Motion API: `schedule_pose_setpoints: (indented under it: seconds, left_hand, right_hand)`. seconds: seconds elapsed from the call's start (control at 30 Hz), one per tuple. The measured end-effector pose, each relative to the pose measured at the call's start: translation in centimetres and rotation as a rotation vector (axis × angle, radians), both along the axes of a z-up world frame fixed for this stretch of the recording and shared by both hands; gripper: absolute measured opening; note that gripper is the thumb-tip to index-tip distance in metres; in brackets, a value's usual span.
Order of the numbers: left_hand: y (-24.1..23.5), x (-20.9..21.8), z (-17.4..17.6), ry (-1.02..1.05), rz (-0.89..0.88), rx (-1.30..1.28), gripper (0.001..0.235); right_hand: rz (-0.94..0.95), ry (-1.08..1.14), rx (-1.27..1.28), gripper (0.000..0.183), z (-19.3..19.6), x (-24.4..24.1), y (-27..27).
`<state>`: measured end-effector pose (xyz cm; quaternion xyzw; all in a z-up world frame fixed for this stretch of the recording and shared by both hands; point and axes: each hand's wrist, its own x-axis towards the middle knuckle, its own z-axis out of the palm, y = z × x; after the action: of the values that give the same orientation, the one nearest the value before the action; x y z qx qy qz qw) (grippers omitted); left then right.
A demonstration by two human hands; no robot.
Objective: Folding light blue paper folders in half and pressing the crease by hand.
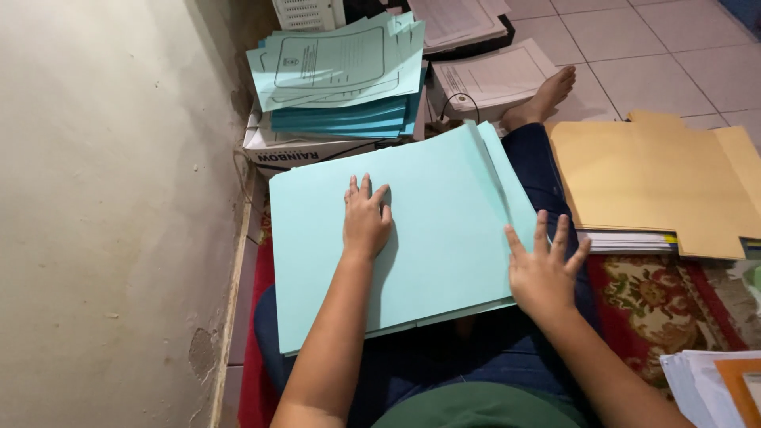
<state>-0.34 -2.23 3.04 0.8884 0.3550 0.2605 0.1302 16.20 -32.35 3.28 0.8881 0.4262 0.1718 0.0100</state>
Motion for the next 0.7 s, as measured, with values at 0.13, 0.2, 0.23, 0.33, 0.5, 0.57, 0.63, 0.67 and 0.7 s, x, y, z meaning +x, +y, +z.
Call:
schedule_pose_setpoints:
  seconds: [0.13, 0.2, 0.23, 0.33, 0.5, 0.57, 0.63, 0.67, 0.7]
  left_hand:
    - [-0.4, -0.1, 0.5, -0.018, 0.002, -0.031, 0.044]
    - [-0.4, -0.3, 1.1, -0.019, -0.033, -0.077, 0.043]
    - [-0.4, -0.2, 1.5, -0.029, -0.072, -0.116, 0.043]
    - [-0.8, -0.2, 1.9, -0.033, -0.063, -0.074, 0.044]
    - [-1.4, -0.5, 3.0, 0.069, -0.02, -0.008, 0.052]
    - [-1.6, -0.5, 3.4, 0.092, -0.027, -0.01, 0.056]
    - [-1.6, -0.5, 3.5, 0.116, -0.03, -0.023, 0.061]
    - [-1.6, -0.6, 3.6, 0.116, -0.032, -0.022, 0.061]
    - [-1.7, -0.7, 3.6, 0.122, -0.031, -0.026, 0.061]
  right_hand:
    - [-0.002, -0.181, 0.106, 0.049, 1.4, 1.2, -0.9]
    - [-0.018, -0.054, 0.065, 0.063, 1.8, 2.9, -0.8]
    - [-0.04, 0.062, 0.031, 0.078, 2.0, 3.9, -0.7]
    - [-0.025, 0.071, 0.026, 0.096, 1.2, 5.3, 0.2]
    - [-0.005, -0.083, -0.145, 0.047, 0.7, 3.0, 3.5]
    - [0.061, -0.157, -0.114, 0.04, -0.3, 2.5, 5.6]
    - [0.231, -0.105, -0.077, 0.041, -2.5, 2.6, 8.2]
    - [0.229, -0.106, -0.076, 0.041, -3.1, 2.5, 9.8]
    - [0.258, 0.032, -0.006, 0.049, -3.8, 2.6, 11.2]
